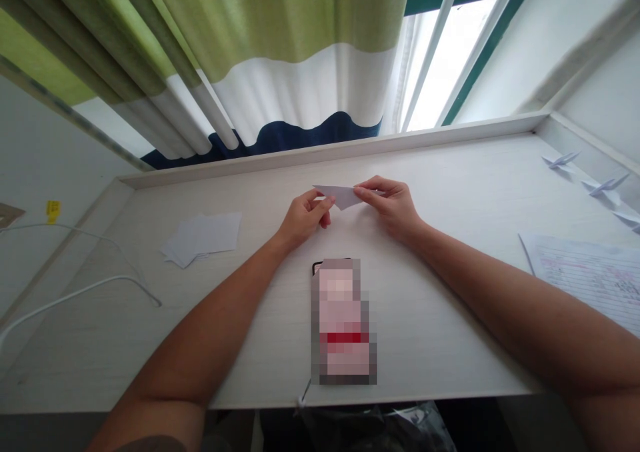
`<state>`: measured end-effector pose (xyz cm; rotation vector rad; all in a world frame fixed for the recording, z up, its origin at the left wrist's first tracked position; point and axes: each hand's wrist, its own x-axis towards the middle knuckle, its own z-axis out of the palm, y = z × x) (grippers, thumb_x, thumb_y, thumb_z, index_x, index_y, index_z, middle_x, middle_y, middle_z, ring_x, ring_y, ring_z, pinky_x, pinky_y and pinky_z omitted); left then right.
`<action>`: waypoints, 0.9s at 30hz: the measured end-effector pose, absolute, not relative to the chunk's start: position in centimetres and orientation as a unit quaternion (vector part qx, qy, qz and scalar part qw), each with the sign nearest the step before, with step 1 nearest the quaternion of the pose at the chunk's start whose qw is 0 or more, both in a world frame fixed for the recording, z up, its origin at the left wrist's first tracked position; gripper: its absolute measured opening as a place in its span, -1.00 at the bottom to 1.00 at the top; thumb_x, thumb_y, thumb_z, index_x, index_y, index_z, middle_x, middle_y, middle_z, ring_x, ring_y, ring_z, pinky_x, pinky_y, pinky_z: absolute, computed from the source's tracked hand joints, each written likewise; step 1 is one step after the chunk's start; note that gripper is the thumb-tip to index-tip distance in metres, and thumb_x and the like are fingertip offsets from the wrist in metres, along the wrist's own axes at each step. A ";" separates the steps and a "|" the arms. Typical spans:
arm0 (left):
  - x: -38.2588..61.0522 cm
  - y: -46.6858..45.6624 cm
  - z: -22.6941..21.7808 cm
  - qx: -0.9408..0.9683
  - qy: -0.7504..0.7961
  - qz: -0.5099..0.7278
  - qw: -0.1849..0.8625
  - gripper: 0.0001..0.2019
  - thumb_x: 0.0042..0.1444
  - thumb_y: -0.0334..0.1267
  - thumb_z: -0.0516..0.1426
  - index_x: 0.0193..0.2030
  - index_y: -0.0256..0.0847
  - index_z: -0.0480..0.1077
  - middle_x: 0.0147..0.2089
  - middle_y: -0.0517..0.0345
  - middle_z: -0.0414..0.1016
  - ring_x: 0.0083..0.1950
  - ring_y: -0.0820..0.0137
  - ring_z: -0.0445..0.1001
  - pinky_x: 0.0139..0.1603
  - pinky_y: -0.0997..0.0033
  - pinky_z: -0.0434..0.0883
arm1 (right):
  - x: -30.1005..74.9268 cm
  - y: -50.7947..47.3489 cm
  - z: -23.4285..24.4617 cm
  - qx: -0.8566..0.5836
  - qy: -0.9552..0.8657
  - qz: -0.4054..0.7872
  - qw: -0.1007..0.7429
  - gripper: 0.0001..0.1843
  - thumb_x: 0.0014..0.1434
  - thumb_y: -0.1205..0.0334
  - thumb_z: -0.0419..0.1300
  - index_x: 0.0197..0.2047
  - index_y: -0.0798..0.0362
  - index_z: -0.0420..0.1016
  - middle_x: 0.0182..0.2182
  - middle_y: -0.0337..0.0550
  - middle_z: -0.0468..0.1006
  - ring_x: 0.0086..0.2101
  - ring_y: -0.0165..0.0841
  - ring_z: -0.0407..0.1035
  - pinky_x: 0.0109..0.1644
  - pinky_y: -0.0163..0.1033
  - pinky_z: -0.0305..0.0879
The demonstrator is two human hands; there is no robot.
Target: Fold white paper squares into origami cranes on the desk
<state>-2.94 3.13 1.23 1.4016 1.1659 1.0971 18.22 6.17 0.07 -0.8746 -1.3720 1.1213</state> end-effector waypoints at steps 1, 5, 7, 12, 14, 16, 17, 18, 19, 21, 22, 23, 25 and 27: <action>-2.9 3.2 1.2 0.565 0.479 0.465 0.485 -0.53 0.17 0.16 0.35 -0.04 -0.24 0.60 -0.55 0.25 0.49 -0.53 0.49 0.40 -0.40 0.46 0.38 | 18.2 6.1 0.1 -0.369 -0.589 0.468 0.546 -0.79 0.09 0.00 0.51 -0.36 -0.07 0.73 -0.37 -0.20 0.63 -0.28 -0.29 0.45 -0.13 -0.12 0.37; -2.8 3.2 1.0 0.546 0.466 0.490 0.495 -0.48 0.08 0.25 0.39 -0.12 -0.21 0.62 -0.56 0.26 0.48 -0.57 0.51 0.35 -0.49 0.46 0.32 | 18.3 6.0 0.0 -0.367 -0.622 0.459 0.517 -0.83 0.14 0.04 0.48 -0.29 -0.06 0.75 -0.31 -0.18 0.65 -0.27 -0.30 0.46 -0.12 -0.12 0.34; -2.8 3.1 1.0 0.545 0.461 0.492 0.499 -0.49 0.06 0.25 0.40 -0.18 -0.21 0.64 -0.59 0.26 0.45 -0.58 0.52 0.32 -0.50 0.46 0.27 | 18.3 6.0 -0.1 -0.369 -0.635 0.453 0.505 -0.80 0.14 0.02 0.47 -0.28 -0.04 0.75 -0.28 -0.16 0.67 -0.25 -0.29 0.48 -0.09 -0.11 0.35; -3.3 3.1 1.1 0.552 0.452 0.471 0.519 -0.52 0.07 0.18 0.41 -0.16 -0.24 0.71 -0.69 0.32 0.26 -0.61 0.55 0.14 -0.52 0.45 0.07 | 18.5 6.2 -0.1 -0.363 -0.633 0.468 0.499 -0.72 0.10 -0.07 0.51 -0.33 -0.02 0.73 -0.29 -0.17 0.67 -0.25 -0.29 0.48 -0.09 -0.12 0.36; -3.7 3.2 1.1 0.553 0.445 0.458 0.535 -0.53 0.11 0.16 0.39 -0.13 -0.25 0.72 -0.70 0.32 0.24 -0.61 0.55 0.10 -0.51 0.44 0.04 | 18.6 6.3 -0.1 -0.360 -0.629 0.476 0.498 -0.70 0.08 -0.09 0.52 -0.34 -0.03 0.74 -0.29 -0.17 0.67 -0.25 -0.29 0.48 -0.12 -0.13 0.37; -4.0 3.3 1.1 0.550 0.436 0.449 0.553 -0.51 0.15 0.17 0.36 -0.08 -0.27 0.72 -0.69 0.28 0.30 -0.61 0.54 0.13 -0.51 0.44 0.04 | 18.6 6.3 0.0 -0.357 -0.624 0.485 0.499 -0.70 0.06 -0.09 0.53 -0.35 -0.04 0.74 -0.30 -0.17 0.67 -0.25 -0.30 0.48 -0.12 -0.13 0.37; -4.2 3.4 1.1 0.547 0.432 0.447 0.561 -0.48 0.17 0.19 0.34 -0.05 -0.28 0.71 -0.68 0.25 0.33 -0.60 0.53 0.14 -0.52 0.44 0.04 | 18.6 6.3 0.0 -0.357 -0.618 0.491 0.499 -0.70 0.06 -0.10 0.53 -0.34 -0.04 0.75 -0.30 -0.17 0.67 -0.25 -0.30 0.48 -0.11 -0.13 0.37; -4.2 3.4 1.1 0.545 0.428 0.446 0.566 -0.45 0.18 0.21 0.32 -0.01 -0.29 0.70 -0.67 0.23 0.36 -0.60 0.52 0.16 -0.53 0.44 0.04 | 18.7 6.4 0.0 -0.358 -0.611 0.498 0.500 -0.69 0.05 -0.10 0.54 -0.34 -0.04 0.75 -0.30 -0.17 0.67 -0.26 -0.30 0.48 -0.11 -0.13 0.37; -4.3 3.4 1.1 0.546 0.426 0.445 0.568 -0.42 0.19 0.24 0.31 0.02 -0.30 0.69 -0.66 0.22 0.39 -0.61 0.52 0.17 -0.54 0.44 0.04 | 18.7 6.4 0.0 -0.360 -0.603 0.506 0.501 -0.67 0.04 -0.11 0.54 -0.34 -0.03 0.74 -0.31 -0.18 0.67 -0.27 -0.30 0.48 -0.12 -0.13 0.37; -4.3 3.4 1.1 0.552 0.423 0.443 0.565 -0.36 0.20 0.27 0.29 0.10 -0.30 0.67 -0.65 0.21 0.41 -0.62 0.51 0.17 -0.55 0.44 0.06 | 18.7 6.5 -0.1 -0.364 -0.588 0.517 0.505 -0.65 0.02 -0.13 0.55 -0.35 -0.02 0.73 -0.33 -0.18 0.66 -0.28 -0.31 0.47 -0.15 -0.15 0.37; -4.3 3.4 1.1 0.557 0.422 0.444 0.561 -0.34 0.20 0.28 0.28 0.13 -0.30 0.65 -0.64 0.21 0.43 -0.61 0.51 0.18 -0.54 0.45 0.07 | 18.7 6.6 -0.2 -0.368 -0.580 0.520 0.508 -0.64 0.02 -0.14 0.55 -0.36 -0.01 0.72 -0.33 -0.18 0.65 -0.29 -0.32 0.46 -0.17 -0.16 0.37; -4.3 3.4 1.0 0.560 0.421 0.447 0.556 -0.33 0.21 0.29 0.28 0.16 -0.30 0.64 -0.63 0.20 0.45 -0.61 0.51 0.20 -0.54 0.45 0.10 | 18.6 6.6 -0.2 -0.371 -0.573 0.520 0.513 -0.63 0.01 -0.14 0.55 -0.35 -0.01 0.71 -0.34 -0.19 0.65 -0.29 -0.33 0.45 -0.18 -0.17 0.37; -4.4 3.5 1.0 0.560 0.419 0.463 0.544 -0.32 0.19 0.29 0.30 0.18 -0.27 0.64 -0.57 0.17 0.50 -0.58 0.52 0.25 -0.52 0.46 0.15 | 18.6 6.9 -0.4 -0.381 -0.551 0.520 0.530 -0.60 0.01 -0.17 0.55 -0.29 -0.02 0.71 -0.32 -0.21 0.64 -0.30 -0.35 0.44 -0.19 -0.20 0.38; -4.5 3.6 0.9 0.554 0.423 0.493 0.521 -0.35 0.15 0.28 0.34 0.15 -0.22 0.66 -0.53 0.18 0.52 -0.54 0.53 0.28 -0.49 0.47 0.20 | 18.5 7.1 -0.5 -0.393 -0.521 0.520 0.551 -0.54 0.03 -0.24 0.52 -0.22 -0.04 0.69 -0.35 -0.25 0.60 -0.36 -0.38 0.41 -0.24 -0.23 0.38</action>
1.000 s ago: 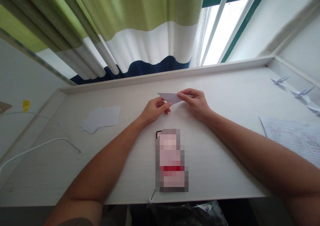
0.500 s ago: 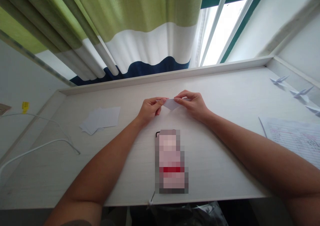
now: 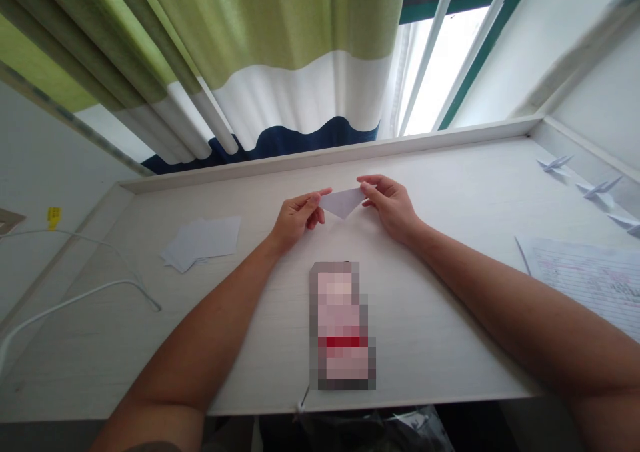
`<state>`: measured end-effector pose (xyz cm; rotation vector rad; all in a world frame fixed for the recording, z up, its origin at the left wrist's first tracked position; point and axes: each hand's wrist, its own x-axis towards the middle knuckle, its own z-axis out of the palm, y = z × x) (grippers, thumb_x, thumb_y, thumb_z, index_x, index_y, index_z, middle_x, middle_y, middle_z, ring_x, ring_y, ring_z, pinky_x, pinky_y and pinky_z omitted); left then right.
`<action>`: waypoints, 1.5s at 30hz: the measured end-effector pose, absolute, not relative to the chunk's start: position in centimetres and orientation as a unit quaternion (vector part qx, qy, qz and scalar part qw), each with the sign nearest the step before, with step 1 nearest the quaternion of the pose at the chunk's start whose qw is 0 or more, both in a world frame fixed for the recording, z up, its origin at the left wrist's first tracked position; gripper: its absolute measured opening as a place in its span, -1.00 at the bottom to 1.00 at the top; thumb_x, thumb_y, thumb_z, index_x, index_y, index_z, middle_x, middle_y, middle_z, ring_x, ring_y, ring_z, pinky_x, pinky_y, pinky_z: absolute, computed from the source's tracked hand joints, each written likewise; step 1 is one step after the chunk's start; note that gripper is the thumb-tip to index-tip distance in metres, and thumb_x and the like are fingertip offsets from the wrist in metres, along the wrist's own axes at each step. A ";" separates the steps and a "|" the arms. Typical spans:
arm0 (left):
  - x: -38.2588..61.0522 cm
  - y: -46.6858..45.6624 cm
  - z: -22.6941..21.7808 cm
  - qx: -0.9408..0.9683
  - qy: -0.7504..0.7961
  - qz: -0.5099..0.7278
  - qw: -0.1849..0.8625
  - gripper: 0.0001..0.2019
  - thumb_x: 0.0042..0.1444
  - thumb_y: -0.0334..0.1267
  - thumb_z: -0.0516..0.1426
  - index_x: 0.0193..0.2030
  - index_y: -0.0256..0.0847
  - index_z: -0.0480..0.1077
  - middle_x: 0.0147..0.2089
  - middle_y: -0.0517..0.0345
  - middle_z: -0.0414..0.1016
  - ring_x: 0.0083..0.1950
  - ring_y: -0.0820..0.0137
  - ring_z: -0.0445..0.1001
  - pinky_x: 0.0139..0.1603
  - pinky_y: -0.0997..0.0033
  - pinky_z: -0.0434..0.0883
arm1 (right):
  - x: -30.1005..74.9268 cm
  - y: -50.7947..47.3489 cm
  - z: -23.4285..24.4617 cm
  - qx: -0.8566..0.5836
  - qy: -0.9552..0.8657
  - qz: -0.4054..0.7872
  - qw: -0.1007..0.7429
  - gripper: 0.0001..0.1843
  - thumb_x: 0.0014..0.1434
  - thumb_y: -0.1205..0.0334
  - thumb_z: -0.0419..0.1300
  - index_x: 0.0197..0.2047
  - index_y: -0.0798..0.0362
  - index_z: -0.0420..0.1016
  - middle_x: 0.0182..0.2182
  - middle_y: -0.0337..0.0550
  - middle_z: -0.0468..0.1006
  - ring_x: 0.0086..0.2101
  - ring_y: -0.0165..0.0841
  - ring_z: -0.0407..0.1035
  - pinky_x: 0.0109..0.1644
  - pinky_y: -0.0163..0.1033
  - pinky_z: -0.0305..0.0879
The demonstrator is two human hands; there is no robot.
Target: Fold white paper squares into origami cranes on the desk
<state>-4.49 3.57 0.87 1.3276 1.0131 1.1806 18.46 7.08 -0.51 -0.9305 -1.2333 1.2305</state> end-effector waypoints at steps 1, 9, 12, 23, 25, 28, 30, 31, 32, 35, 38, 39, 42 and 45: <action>-4.6 3.6 0.8 0.552 0.426 0.508 0.505 -0.37 0.12 0.28 0.36 0.12 -0.20 0.68 -0.51 0.18 0.51 -0.52 0.53 0.29 -0.48 0.48 0.22 | 18.4 7.2 -0.5 -0.398 -0.511 0.519 0.558 -0.51 0.05 -0.28 0.49 -0.22 -0.04 0.68 -0.40 -0.27 0.57 -0.40 -0.40 0.38 -0.28 -0.24 0.37; -4.5 3.8 0.5 0.616 0.425 0.518 0.415 -0.47 0.20 0.26 0.31 0.03 -0.15 0.72 -0.32 0.09 0.59 -0.32 0.43 0.48 -0.36 0.46 0.40 | 18.3 6.8 -0.3 -0.388 -0.541 0.549 0.506 -0.31 0.15 -0.51 0.30 -0.40 0.03 0.55 -0.51 -0.13 0.60 -0.51 -0.38 0.45 -0.37 -0.22 0.39; -4.4 3.8 0.3 0.625 0.431 0.508 0.406 -0.46 0.24 0.26 0.28 0.04 -0.17 0.71 -0.26 0.05 0.64 -0.24 0.38 0.56 -0.29 0.44 0.46 | 18.2 6.7 -0.4 -0.394 -0.549 0.541 0.501 -0.30 0.18 -0.51 0.27 -0.45 0.03 0.53 -0.48 -0.08 0.63 -0.50 -0.36 0.47 -0.36 -0.20 0.42; -4.5 4.0 -0.3 0.627 0.458 0.482 0.406 -0.43 0.27 0.25 0.24 0.09 -0.21 0.68 -0.12 -0.06 0.73 -0.13 0.28 0.65 -0.23 0.37 0.54 | 18.3 6.8 -0.4 -0.379 -0.542 0.532 0.529 -0.36 0.17 -0.47 0.31 -0.37 0.01 0.58 -0.40 -0.14 0.60 -0.34 -0.33 0.50 -0.22 -0.21 0.48; -4.5 3.9 -0.3 0.625 0.462 0.480 0.408 -0.43 0.27 0.25 0.24 0.11 -0.22 0.68 -0.11 -0.08 0.74 -0.11 0.26 0.66 -0.20 0.35 0.56 | 18.3 6.9 -0.5 -0.375 -0.516 0.554 0.535 -0.37 0.16 -0.46 0.33 -0.36 0.01 0.57 -0.41 -0.15 0.60 -0.35 -0.33 0.51 -0.16 -0.18 0.51; -4.4 3.8 -0.2 0.624 0.461 0.476 0.414 -0.43 0.26 0.23 0.26 0.12 -0.22 0.67 -0.11 -0.09 0.75 -0.07 0.23 0.67 -0.17 0.33 0.57 | 18.3 7.0 -0.6 -0.368 -0.477 0.590 0.537 -0.36 0.10 -0.47 0.37 -0.33 0.01 0.55 -0.40 -0.14 0.62 -0.33 -0.30 0.54 -0.08 -0.13 0.54; -4.4 3.8 -0.3 0.622 0.458 0.477 0.420 -0.46 0.24 0.21 0.29 0.11 -0.20 0.68 -0.09 -0.08 0.75 -0.05 0.23 0.67 -0.16 0.34 0.56 | 18.3 7.0 -0.4 -0.369 -0.462 0.604 0.534 -0.38 0.05 -0.43 0.43 -0.32 0.01 0.55 -0.38 -0.15 0.64 -0.32 -0.30 0.55 -0.07 -0.12 0.55; -4.4 3.8 -0.4 0.619 0.457 0.480 0.422 -0.47 0.22 0.21 0.30 0.09 -0.19 0.69 -0.07 -0.07 0.75 -0.06 0.25 0.66 -0.16 0.35 0.55 | 18.3 7.0 -0.3 -0.371 -0.459 0.606 0.534 -0.42 0.03 -0.37 0.47 -0.31 0.01 0.55 -0.36 -0.16 0.64 -0.33 -0.32 0.54 -0.09 -0.13 0.55; -4.4 3.9 -0.5 0.615 0.456 0.484 0.423 -0.48 0.21 0.19 0.32 0.08 -0.17 0.69 -0.05 -0.06 0.75 -0.09 0.28 0.66 -0.17 0.36 0.55 | 18.3 6.9 -0.3 -0.374 -0.460 0.605 0.532 -0.46 0.01 -0.30 0.52 -0.30 0.00 0.57 -0.36 -0.18 0.64 -0.35 -0.34 0.52 -0.12 -0.15 0.54; -4.4 4.1 -0.7 0.597 0.447 0.505 0.434 -0.55 0.15 0.11 0.39 0.04 -0.14 0.71 0.00 -0.05 0.74 -0.13 0.35 0.62 -0.13 0.36 0.54 | 18.4 6.8 -0.2 -0.380 -0.476 0.598 0.520 -0.56 -0.01 -0.13 0.56 -0.24 -0.01 0.61 -0.37 -0.23 0.63 -0.40 -0.40 0.44 -0.26 -0.20 0.48; -4.4 4.2 -0.5 0.559 0.419 0.534 0.476 -0.57 0.06 -0.02 0.47 0.04 -0.12 0.70 0.03 -0.03 0.72 -0.04 0.31 0.61 -0.07 0.32 0.55 | 18.4 6.7 -0.2 -0.363 -0.494 0.603 0.510 -0.55 0.01 -0.11 0.54 -0.16 0.00 0.64 -0.36 -0.24 0.62 -0.39 -0.39 0.44 -0.28 -0.20 0.47; -4.3 4.2 -0.4 0.541 0.408 0.543 0.496 -0.55 0.02 -0.07 0.49 0.06 -0.10 0.69 0.02 -0.01 0.71 -0.02 0.31 0.61 -0.06 0.32 0.55 | 18.5 6.7 -0.3 -0.356 -0.497 0.603 0.512 -0.54 0.01 -0.11 0.55 -0.15 0.00 0.64 -0.34 -0.23 0.62 -0.36 -0.38 0.45 -0.25 -0.18 0.48; -3.9 4.1 -0.2 0.491 0.379 0.545 0.564 -0.46 -0.08 -0.22 0.53 0.11 -0.03 0.66 0.00 0.07 0.70 0.00 0.34 0.60 0.02 0.33 0.52 | 18.5 6.8 -0.5 -0.348 -0.494 0.596 0.529 -0.52 -0.02 -0.07 0.57 -0.12 0.00 0.64 -0.22 -0.19 0.65 -0.25 -0.35 0.49 -0.13 -0.14 0.51; -3.3 3.8 -0.3 0.471 0.380 0.535 0.590 -0.52 -0.11 -0.30 0.51 0.03 -0.06 0.69 -0.06 0.10 0.70 -0.04 0.39 0.58 0.03 0.37 0.47 | 18.6 7.0 -0.7 -0.345 -0.497 0.588 0.537 -0.51 -0.02 -0.03 0.58 -0.08 -0.03 0.63 -0.08 -0.12 0.66 -0.15 -0.30 0.52 -0.05 -0.11 0.50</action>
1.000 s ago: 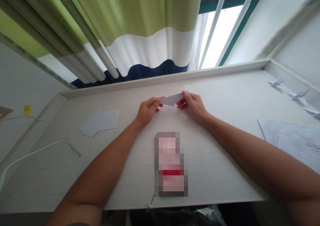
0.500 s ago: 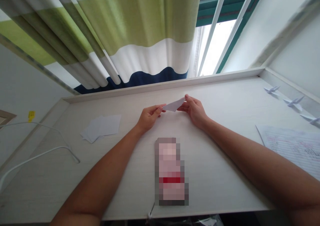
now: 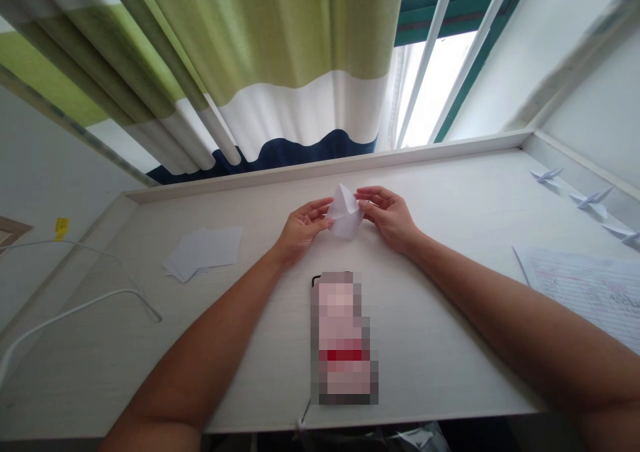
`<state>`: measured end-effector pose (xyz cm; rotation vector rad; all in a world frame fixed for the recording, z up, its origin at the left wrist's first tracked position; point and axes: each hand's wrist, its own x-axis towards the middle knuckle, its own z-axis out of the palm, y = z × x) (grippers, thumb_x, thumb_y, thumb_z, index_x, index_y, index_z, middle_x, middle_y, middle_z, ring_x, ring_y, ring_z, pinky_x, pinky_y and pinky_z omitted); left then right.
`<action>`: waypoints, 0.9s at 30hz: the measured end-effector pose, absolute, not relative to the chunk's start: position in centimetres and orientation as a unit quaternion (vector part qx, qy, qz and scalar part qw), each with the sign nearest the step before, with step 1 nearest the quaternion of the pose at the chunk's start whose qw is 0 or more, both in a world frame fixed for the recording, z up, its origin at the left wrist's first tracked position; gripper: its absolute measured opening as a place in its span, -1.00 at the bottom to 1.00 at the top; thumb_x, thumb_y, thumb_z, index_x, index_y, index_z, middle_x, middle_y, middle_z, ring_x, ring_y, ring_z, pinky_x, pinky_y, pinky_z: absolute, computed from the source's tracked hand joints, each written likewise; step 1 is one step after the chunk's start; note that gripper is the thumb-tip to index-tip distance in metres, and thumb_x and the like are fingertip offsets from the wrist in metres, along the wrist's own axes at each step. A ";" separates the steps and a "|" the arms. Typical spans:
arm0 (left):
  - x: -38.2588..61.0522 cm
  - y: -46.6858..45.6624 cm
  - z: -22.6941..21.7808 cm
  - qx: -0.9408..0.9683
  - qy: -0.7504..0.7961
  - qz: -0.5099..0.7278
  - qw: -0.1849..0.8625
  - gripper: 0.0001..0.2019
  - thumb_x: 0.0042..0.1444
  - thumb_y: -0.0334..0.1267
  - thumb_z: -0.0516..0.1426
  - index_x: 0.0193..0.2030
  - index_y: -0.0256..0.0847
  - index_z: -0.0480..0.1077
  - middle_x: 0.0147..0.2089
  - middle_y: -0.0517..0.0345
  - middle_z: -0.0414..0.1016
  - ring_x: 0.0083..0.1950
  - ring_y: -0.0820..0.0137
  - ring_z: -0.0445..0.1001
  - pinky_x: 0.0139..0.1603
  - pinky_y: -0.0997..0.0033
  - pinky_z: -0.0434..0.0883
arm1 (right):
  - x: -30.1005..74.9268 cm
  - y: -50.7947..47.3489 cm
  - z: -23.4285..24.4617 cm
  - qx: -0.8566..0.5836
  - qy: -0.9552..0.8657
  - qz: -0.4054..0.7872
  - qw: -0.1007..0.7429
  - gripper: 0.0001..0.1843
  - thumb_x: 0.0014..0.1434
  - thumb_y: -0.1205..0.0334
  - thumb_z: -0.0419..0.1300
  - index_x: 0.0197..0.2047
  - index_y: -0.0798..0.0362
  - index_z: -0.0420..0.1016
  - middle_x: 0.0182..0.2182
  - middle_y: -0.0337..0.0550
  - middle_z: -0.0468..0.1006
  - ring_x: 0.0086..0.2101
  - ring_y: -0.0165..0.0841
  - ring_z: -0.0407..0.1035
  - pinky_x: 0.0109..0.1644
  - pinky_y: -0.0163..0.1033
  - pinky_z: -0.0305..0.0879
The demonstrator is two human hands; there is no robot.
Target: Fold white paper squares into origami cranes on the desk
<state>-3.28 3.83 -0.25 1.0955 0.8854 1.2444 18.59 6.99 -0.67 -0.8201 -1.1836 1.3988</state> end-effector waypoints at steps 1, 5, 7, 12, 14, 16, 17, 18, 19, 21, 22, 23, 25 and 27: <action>-3.1 3.8 -0.3 0.469 0.389 0.540 0.580 -0.58 -0.10 -0.31 0.50 -0.03 -0.09 0.70 -0.09 0.10 0.70 -0.07 0.40 0.56 0.02 0.39 0.45 | 18.6 7.0 -0.7 -0.342 -0.505 0.580 0.540 -0.51 -0.02 -0.02 0.58 -0.06 -0.04 0.62 -0.06 -0.10 0.66 -0.12 -0.28 0.52 -0.02 -0.10 0.50; -2.9 3.8 -0.6 0.452 0.427 0.573 0.534 -0.71 -0.11 -0.32 0.44 -0.17 -0.15 0.71 -0.15 0.12 0.69 -0.13 0.41 0.51 -0.05 0.40 0.41 | 18.5 7.0 -1.0 -0.344 -0.549 0.524 0.553 -0.53 0.04 0.02 0.54 -0.02 -0.06 0.59 -0.01 -0.09 0.64 -0.17 -0.30 0.51 0.03 -0.06 0.49; -3.0 3.8 -0.7 0.440 0.441 0.574 0.531 -0.72 -0.12 -0.31 0.41 -0.18 -0.15 0.71 -0.17 0.13 0.69 -0.15 0.40 0.50 -0.07 0.39 0.39 | 18.5 6.8 -1.1 -0.348 -0.565 0.514 0.543 -0.51 0.06 0.02 0.52 0.04 -0.08 0.57 0.03 -0.08 0.62 -0.23 -0.33 0.49 0.04 -0.04 0.51; -3.0 3.6 -0.6 0.434 0.451 0.572 0.530 -0.79 -0.10 -0.33 0.34 -0.26 -0.17 0.70 -0.19 0.13 0.67 -0.16 0.40 0.48 -0.08 0.40 0.37 | 18.8 6.2 -0.9 -0.344 -0.576 0.540 0.509 -0.38 0.04 0.03 0.56 0.15 -0.13 0.54 0.07 -0.08 0.60 -0.22 -0.32 0.52 0.05 -0.03 0.52; -3.0 3.6 -0.6 0.436 0.455 0.573 0.524 -0.78 -0.08 -0.33 0.33 -0.23 -0.17 0.70 -0.17 0.13 0.65 -0.16 0.41 0.48 -0.08 0.40 0.38 | 18.9 6.2 -0.7 -0.346 -0.596 0.543 0.480 -0.38 0.07 0.00 0.55 0.17 -0.11 0.57 -0.12 -0.14 0.66 -0.28 -0.32 0.51 0.02 -0.02 0.53; -3.1 3.5 -0.7 0.443 0.452 0.571 0.524 -0.78 -0.06 -0.32 0.35 -0.20 -0.17 0.70 -0.14 0.13 0.65 -0.14 0.40 0.49 -0.07 0.39 0.40 | 18.9 6.2 -0.5 -0.355 -0.617 0.544 0.443 -0.43 0.14 -0.04 0.50 0.17 -0.06 0.61 -0.37 -0.26 0.62 -0.41 -0.35 0.45 -0.11 -0.06 0.52; -3.1 3.5 -0.7 0.444 0.449 0.567 0.529 -0.77 -0.05 -0.30 0.36 -0.18 -0.17 0.69 -0.12 0.12 0.65 -0.14 0.39 0.50 -0.07 0.38 0.42 | 18.8 6.2 -0.5 -0.361 -0.624 0.544 0.429 -0.47 0.17 -0.07 0.47 0.14 -0.04 0.65 -0.46 -0.30 0.57 -0.47 -0.37 0.40 -0.22 -0.11 0.48; -3.2 3.5 -0.7 0.443 0.445 0.562 0.538 -0.75 -0.04 -0.28 0.38 -0.16 -0.17 0.69 -0.11 0.11 0.66 -0.13 0.38 0.52 -0.06 0.37 0.43 | 18.8 6.2 -0.5 -0.368 -0.627 0.543 0.422 -0.52 0.19 -0.09 0.44 0.09 -0.01 0.69 -0.51 -0.31 0.54 -0.51 -0.39 0.36 -0.32 -0.16 0.42; -3.2 3.5 -0.7 0.441 0.442 0.556 0.549 -0.73 -0.03 -0.26 0.41 -0.13 -0.17 0.69 -0.11 0.11 0.67 -0.14 0.37 0.53 -0.06 0.36 0.45 | 18.7 6.3 -0.6 -0.374 -0.626 0.540 0.421 -0.55 0.20 -0.11 0.42 0.03 0.00 0.72 -0.51 -0.30 0.55 -0.52 -0.41 0.32 -0.40 -0.21 0.33; -3.2 3.5 -0.7 0.441 0.437 0.541 0.567 -0.67 -0.04 -0.21 0.46 -0.08 -0.16 0.68 -0.12 0.10 0.69 -0.16 0.37 0.56 -0.07 0.34 0.48 | 18.6 6.3 -0.7 -0.382 -0.619 0.535 0.430 -0.60 0.18 -0.12 0.43 -0.08 0.01 0.76 -0.48 -0.25 0.59 -0.52 -0.42 0.31 -0.47 -0.26 0.21; -3.2 3.5 -0.7 0.442 0.435 0.536 0.572 -0.64 -0.05 -0.20 0.49 -0.08 -0.16 0.69 -0.12 0.10 0.70 -0.16 0.36 0.57 -0.07 0.34 0.49 | 18.5 6.2 -0.7 -0.384 -0.614 0.533 0.436 -0.61 0.16 -0.12 0.44 -0.11 0.01 0.76 -0.47 -0.23 0.61 -0.51 -0.41 0.33 -0.48 -0.27 0.19; -3.2 3.5 -0.6 0.445 0.433 0.535 0.574 -0.64 -0.07 -0.19 0.51 -0.09 -0.16 0.69 -0.12 0.09 0.70 -0.15 0.36 0.58 -0.07 0.35 0.50 | 18.5 6.2 -0.7 -0.386 -0.610 0.534 0.441 -0.61 0.14 -0.11 0.46 -0.11 0.01 0.77 -0.47 -0.23 0.61 -0.50 -0.41 0.34 -0.48 -0.27 0.19; -3.1 3.5 -0.6 0.444 0.427 0.539 0.574 -0.64 -0.10 -0.17 0.53 -0.14 -0.17 0.70 -0.10 0.07 0.71 -0.13 0.36 0.60 -0.06 0.36 0.51 | 18.5 6.2 -0.7 -0.388 -0.600 0.540 0.445 -0.58 0.11 -0.10 0.49 -0.09 0.01 0.77 -0.48 -0.23 0.61 -0.51 -0.41 0.34 -0.49 -0.27 0.19; -3.1 3.5 -0.5 0.435 0.424 0.547 0.576 -0.63 -0.13 -0.14 0.55 -0.16 -0.17 0.70 -0.09 0.07 0.72 -0.14 0.37 0.60 -0.08 0.36 0.52 | 18.6 6.2 -0.6 -0.392 -0.588 0.549 0.446 -0.56 0.08 -0.10 0.51 -0.08 0.02 0.77 -0.51 -0.24 0.60 -0.53 -0.42 0.33 -0.50 -0.28 0.17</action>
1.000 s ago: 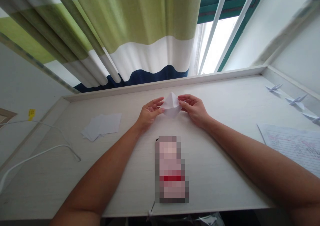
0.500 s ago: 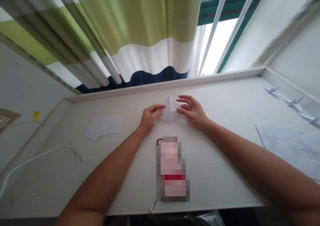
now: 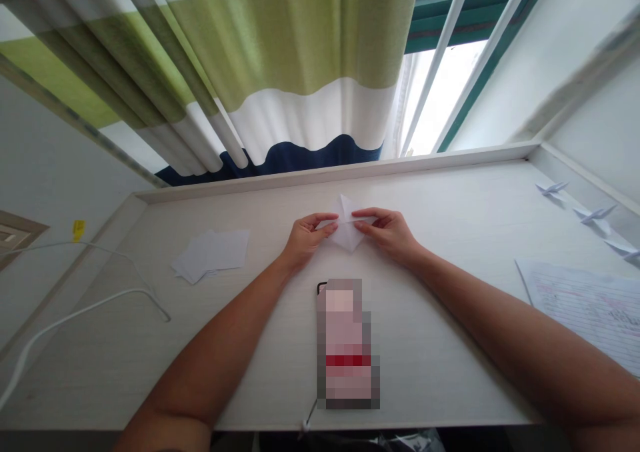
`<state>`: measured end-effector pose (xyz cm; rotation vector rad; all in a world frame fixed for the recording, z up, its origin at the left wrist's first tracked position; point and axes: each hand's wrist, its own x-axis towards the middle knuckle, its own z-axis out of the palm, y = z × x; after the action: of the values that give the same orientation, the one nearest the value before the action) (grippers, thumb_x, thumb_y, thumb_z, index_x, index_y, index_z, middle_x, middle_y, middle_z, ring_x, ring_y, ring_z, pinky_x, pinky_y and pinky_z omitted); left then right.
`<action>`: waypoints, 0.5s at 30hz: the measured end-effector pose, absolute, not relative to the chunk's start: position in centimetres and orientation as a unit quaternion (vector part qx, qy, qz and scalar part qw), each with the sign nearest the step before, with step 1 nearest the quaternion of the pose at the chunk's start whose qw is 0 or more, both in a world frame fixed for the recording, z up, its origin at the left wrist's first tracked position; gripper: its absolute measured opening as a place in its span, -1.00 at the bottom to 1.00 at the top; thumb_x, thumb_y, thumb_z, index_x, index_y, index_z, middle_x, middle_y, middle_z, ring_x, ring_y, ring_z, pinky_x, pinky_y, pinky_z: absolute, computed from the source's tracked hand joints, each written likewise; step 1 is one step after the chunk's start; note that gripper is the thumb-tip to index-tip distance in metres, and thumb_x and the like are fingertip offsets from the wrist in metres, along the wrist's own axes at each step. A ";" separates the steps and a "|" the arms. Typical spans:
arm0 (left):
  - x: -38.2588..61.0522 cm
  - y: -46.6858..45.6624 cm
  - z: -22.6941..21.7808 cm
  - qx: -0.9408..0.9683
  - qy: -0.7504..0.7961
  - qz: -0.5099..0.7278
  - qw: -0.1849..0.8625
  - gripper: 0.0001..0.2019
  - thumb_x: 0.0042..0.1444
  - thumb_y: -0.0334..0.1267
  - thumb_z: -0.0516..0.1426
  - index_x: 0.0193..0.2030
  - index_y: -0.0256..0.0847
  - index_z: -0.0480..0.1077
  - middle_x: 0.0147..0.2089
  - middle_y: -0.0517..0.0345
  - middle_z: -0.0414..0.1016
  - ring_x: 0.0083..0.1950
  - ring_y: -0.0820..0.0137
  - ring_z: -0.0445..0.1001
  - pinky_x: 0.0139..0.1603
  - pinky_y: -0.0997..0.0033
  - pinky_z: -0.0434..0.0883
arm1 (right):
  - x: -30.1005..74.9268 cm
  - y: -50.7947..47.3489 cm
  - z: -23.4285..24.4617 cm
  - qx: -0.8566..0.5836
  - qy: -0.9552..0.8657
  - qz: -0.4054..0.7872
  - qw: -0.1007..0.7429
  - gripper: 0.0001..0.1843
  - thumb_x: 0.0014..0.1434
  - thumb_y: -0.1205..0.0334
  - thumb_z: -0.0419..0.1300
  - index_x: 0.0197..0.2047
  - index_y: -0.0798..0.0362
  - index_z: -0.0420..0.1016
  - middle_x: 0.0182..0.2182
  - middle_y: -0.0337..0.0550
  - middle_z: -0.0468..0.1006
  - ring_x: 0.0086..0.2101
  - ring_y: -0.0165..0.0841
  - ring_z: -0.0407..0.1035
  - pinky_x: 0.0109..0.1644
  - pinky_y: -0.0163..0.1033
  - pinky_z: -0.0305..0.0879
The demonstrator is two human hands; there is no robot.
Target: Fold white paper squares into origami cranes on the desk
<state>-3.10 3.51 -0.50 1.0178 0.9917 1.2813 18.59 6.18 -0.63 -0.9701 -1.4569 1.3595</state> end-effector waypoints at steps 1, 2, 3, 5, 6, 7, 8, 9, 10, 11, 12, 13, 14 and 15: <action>-3.1 3.5 -0.5 0.431 0.424 0.546 0.580 -0.61 -0.13 -0.12 0.55 -0.14 -0.17 0.70 -0.12 0.07 0.72 -0.18 0.37 0.60 -0.10 0.35 0.52 | 18.7 6.2 -0.6 -0.394 -0.581 0.554 0.447 -0.55 0.06 -0.09 0.53 -0.08 0.02 0.77 -0.51 -0.24 0.60 -0.54 -0.43 0.33 -0.50 -0.28 0.17; -3.1 3.4 -0.4 0.430 0.425 0.540 0.586 -0.58 -0.14 -0.10 0.56 -0.12 -0.17 0.71 -0.16 0.07 0.72 -0.21 0.37 0.61 -0.13 0.34 0.53 | 18.7 6.3 -0.6 -0.395 -0.574 0.561 0.448 -0.54 0.04 -0.09 0.54 -0.07 0.02 0.76 -0.52 -0.25 0.60 -0.53 -0.43 0.33 -0.50 -0.29 0.18; -3.1 3.4 -0.4 0.431 0.427 0.531 0.592 -0.55 -0.14 -0.10 0.56 -0.09 -0.18 0.70 -0.20 0.07 0.72 -0.24 0.37 0.61 -0.14 0.33 0.53 | 18.8 6.3 -0.7 -0.395 -0.566 0.568 0.449 -0.53 0.02 -0.08 0.56 -0.07 0.02 0.76 -0.52 -0.25 0.60 -0.53 -0.43 0.34 -0.49 -0.28 0.19; -3.1 3.2 -0.3 0.431 0.430 0.516 0.602 -0.52 -0.14 -0.11 0.57 -0.06 -0.19 0.70 -0.25 0.07 0.72 -0.26 0.35 0.62 -0.15 0.30 0.55 | 18.8 6.4 -0.8 -0.389 -0.545 0.586 0.457 -0.51 -0.01 -0.06 0.59 -0.06 0.01 0.76 -0.50 -0.26 0.62 -0.51 -0.42 0.39 -0.45 -0.27 0.27; -3.1 3.2 -0.3 0.426 0.430 0.515 0.607 -0.52 -0.14 -0.12 0.57 -0.05 -0.20 0.70 -0.26 0.07 0.72 -0.26 0.35 0.63 -0.13 0.29 0.55 | 18.7 6.4 -0.9 -0.383 -0.532 0.598 0.461 -0.50 -0.03 -0.05 0.60 -0.06 0.00 0.75 -0.49 -0.26 0.63 -0.50 -0.41 0.42 -0.42 -0.25 0.32; -3.0 3.2 -0.3 0.418 0.428 0.521 0.609 -0.52 -0.14 -0.13 0.57 -0.05 -0.20 0.70 -0.26 0.08 0.72 -0.26 0.35 0.63 -0.12 0.29 0.56 | 18.6 6.4 -0.9 -0.378 -0.519 0.611 0.463 -0.49 -0.03 -0.05 0.61 -0.05 0.00 0.74 -0.47 -0.25 0.65 -0.47 -0.39 0.45 -0.39 -0.23 0.37; -3.0 3.2 -0.3 0.405 0.424 0.530 0.612 -0.52 -0.14 -0.13 0.57 -0.05 -0.19 0.70 -0.27 0.09 0.72 -0.26 0.36 0.63 -0.11 0.29 0.56 | 18.4 6.3 -1.0 -0.371 -0.504 0.626 0.464 -0.49 -0.04 -0.04 0.61 -0.05 -0.02 0.74 -0.44 -0.24 0.67 -0.44 -0.38 0.49 -0.34 -0.21 0.43; -2.9 3.2 -0.3 0.392 0.418 0.540 0.616 -0.52 -0.14 -0.14 0.57 -0.05 -0.19 0.70 -0.28 0.10 0.72 -0.27 0.38 0.63 -0.10 0.29 0.56 | 18.3 6.3 -1.0 -0.365 -0.490 0.641 0.464 -0.50 -0.04 -0.04 0.62 -0.06 -0.03 0.73 -0.40 -0.23 0.69 -0.41 -0.36 0.52 -0.28 -0.18 0.48; -2.8 3.2 -0.3 0.381 0.411 0.547 0.622 -0.53 -0.15 -0.15 0.57 -0.05 -0.18 0.70 -0.29 0.11 0.72 -0.28 0.39 0.62 -0.10 0.30 0.56 | 18.1 6.2 -0.9 -0.360 -0.477 0.655 0.464 -0.51 -0.05 -0.03 0.62 -0.07 -0.04 0.73 -0.37 -0.22 0.71 -0.37 -0.35 0.55 -0.22 -0.16 0.52; -2.8 3.3 -0.4 0.374 0.404 0.549 0.629 -0.52 -0.16 -0.15 0.57 -0.06 -0.18 0.70 -0.30 0.12 0.71 -0.28 0.40 0.62 -0.09 0.31 0.55 | 17.9 6.1 -0.8 -0.355 -0.464 0.666 0.464 -0.52 -0.06 -0.02 0.63 -0.09 -0.04 0.73 -0.35 -0.21 0.71 -0.34 -0.34 0.57 -0.17 -0.14 0.54; -2.7 3.3 -0.4 0.370 0.398 0.548 0.637 -0.52 -0.16 -0.16 0.58 -0.05 -0.18 0.70 -0.30 0.12 0.71 -0.27 0.41 0.61 -0.08 0.32 0.55 | 17.8 6.1 -0.7 -0.352 -0.452 0.674 0.466 -0.53 -0.08 -0.01 0.64 -0.12 -0.04 0.72 -0.34 -0.20 0.72 -0.32 -0.34 0.57 -0.13 -0.12 0.55; -2.6 3.3 -0.4 0.369 0.392 0.544 0.644 -0.52 -0.15 -0.16 0.57 -0.04 -0.18 0.70 -0.30 0.13 0.71 -0.27 0.42 0.61 -0.06 0.33 0.55 | 17.7 6.1 -0.6 -0.349 -0.441 0.679 0.470 -0.54 -0.10 0.01 0.65 -0.14 -0.04 0.72 -0.34 -0.21 0.72 -0.32 -0.34 0.57 -0.11 -0.12 0.56; -2.5 3.3 -0.4 0.371 0.389 0.538 0.649 -0.51 -0.14 -0.17 0.57 -0.02 -0.17 0.69 -0.30 0.14 0.70 -0.26 0.43 0.61 -0.04 0.33 0.54 | 17.7 6.0 -0.5 -0.348 -0.433 0.683 0.475 -0.54 -0.11 0.03 0.66 -0.16 -0.03 0.72 -0.34 -0.21 0.72 -0.32 -0.35 0.57 -0.10 -0.12 0.56; -2.5 3.3 -0.4 0.374 0.388 0.534 0.652 -0.51 -0.12 -0.17 0.56 0.00 -0.17 0.68 -0.31 0.15 0.69 -0.26 0.44 0.60 -0.03 0.34 0.54 | 17.7 6.0 -0.4 -0.346 -0.427 0.684 0.479 -0.54 -0.13 0.04 0.66 -0.17 -0.03 0.71 -0.35 -0.22 0.72 -0.33 -0.36 0.56 -0.10 -0.13 0.56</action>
<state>-2.45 3.33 -0.44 0.8485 0.8802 1.2112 17.66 6.01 -0.38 -0.8450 -1.0415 1.6701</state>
